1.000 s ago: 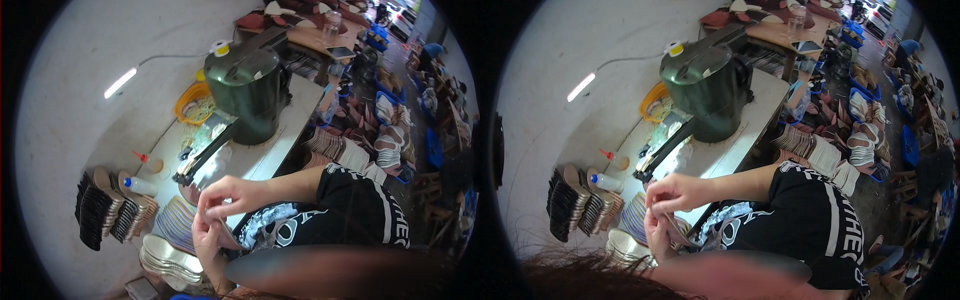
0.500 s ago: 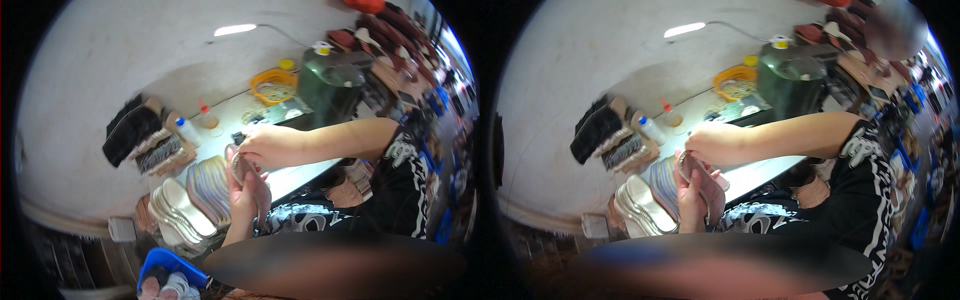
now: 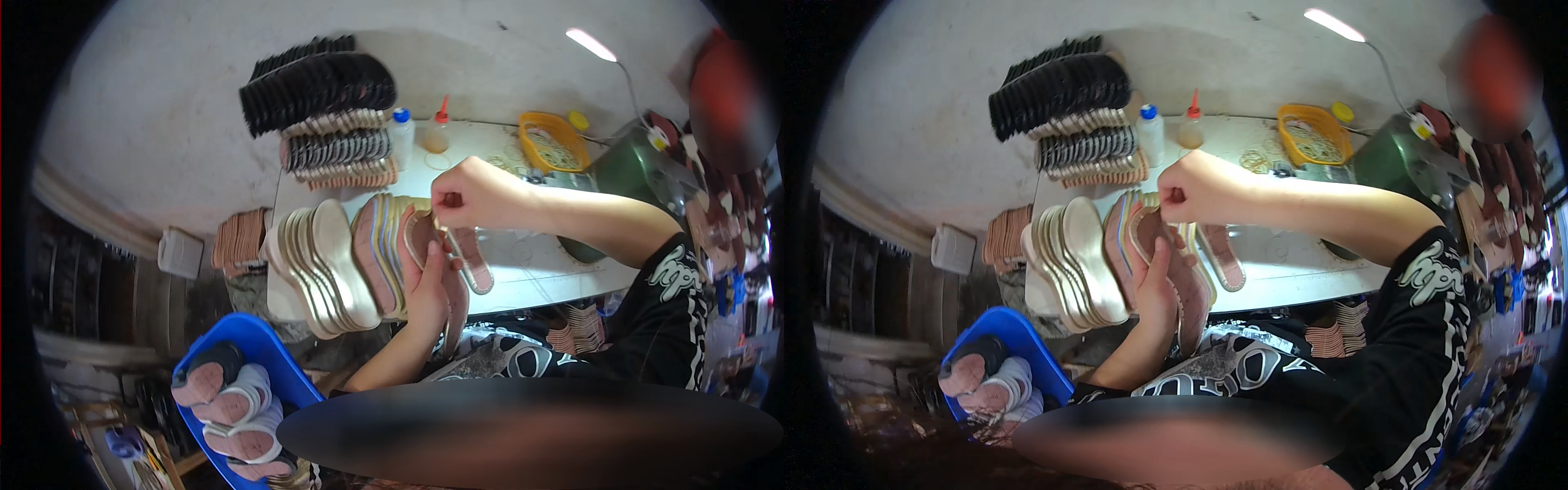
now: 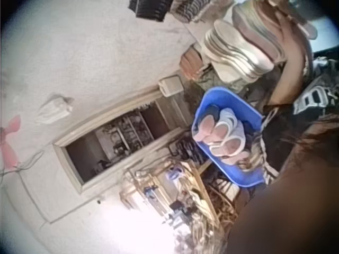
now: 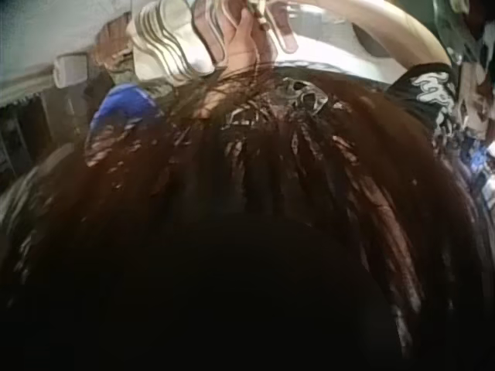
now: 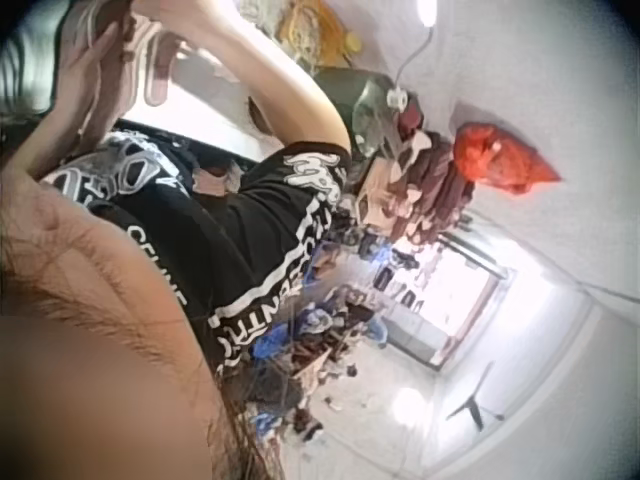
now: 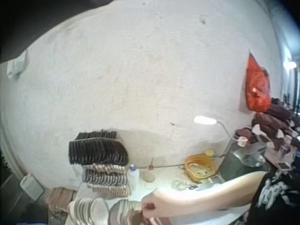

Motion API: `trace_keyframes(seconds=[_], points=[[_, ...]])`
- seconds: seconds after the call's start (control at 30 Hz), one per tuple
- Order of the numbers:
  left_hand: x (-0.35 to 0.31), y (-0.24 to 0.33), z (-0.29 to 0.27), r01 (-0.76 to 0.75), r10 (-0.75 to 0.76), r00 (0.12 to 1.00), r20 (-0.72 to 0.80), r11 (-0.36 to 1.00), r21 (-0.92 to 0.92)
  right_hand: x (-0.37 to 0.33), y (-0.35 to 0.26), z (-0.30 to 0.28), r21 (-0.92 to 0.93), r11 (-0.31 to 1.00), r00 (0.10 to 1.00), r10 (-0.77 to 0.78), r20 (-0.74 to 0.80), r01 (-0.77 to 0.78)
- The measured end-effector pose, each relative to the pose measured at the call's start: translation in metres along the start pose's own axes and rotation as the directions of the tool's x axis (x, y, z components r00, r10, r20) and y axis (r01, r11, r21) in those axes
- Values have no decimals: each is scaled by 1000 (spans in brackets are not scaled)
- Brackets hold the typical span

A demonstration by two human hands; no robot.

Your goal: Applying adhesive and assembling shoe soles in a factory environment.

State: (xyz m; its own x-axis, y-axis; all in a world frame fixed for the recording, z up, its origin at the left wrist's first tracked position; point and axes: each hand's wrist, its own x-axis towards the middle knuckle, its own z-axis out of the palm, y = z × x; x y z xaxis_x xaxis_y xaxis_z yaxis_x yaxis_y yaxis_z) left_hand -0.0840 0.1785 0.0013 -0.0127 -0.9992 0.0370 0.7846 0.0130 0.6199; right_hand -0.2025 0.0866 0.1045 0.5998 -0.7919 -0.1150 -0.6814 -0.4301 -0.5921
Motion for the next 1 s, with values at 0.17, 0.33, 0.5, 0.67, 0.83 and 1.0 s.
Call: trace_keyframes(seconds=[0.17, 0.33, 0.5, 0.67, 0.83, 1.0], points=[[14, 7, -23, 6, -7, 1000, 10, 999, 47, 31, -2, 2, 79, 997, 982, -7, 187, -8], [24, 4, -39, 60, -58, 995, -85, 998, 22, 58, 5, -5, 65, 987, 911, 112, 397, -149], [31, 6, -43, 29, -35, 990, -135, 999, -45, 108, 92, 0, 539, 703, 884, 399, 243, -465], [35, -1, -52, 40, -59, 990, -131, 989, -140, 163, 122, 7, 151, 868, 868, 489, -88, -473], [35, 12, -35, -6, -18, 991, -136, 984, -178, 197, 151, 18, 27, 872, 865, 488, -119, -489], [29, 10, -32, -10, -17, 992, -125, 977, -211, 180, 143, 10, 98, 836, 807, 547, -220, -540]])
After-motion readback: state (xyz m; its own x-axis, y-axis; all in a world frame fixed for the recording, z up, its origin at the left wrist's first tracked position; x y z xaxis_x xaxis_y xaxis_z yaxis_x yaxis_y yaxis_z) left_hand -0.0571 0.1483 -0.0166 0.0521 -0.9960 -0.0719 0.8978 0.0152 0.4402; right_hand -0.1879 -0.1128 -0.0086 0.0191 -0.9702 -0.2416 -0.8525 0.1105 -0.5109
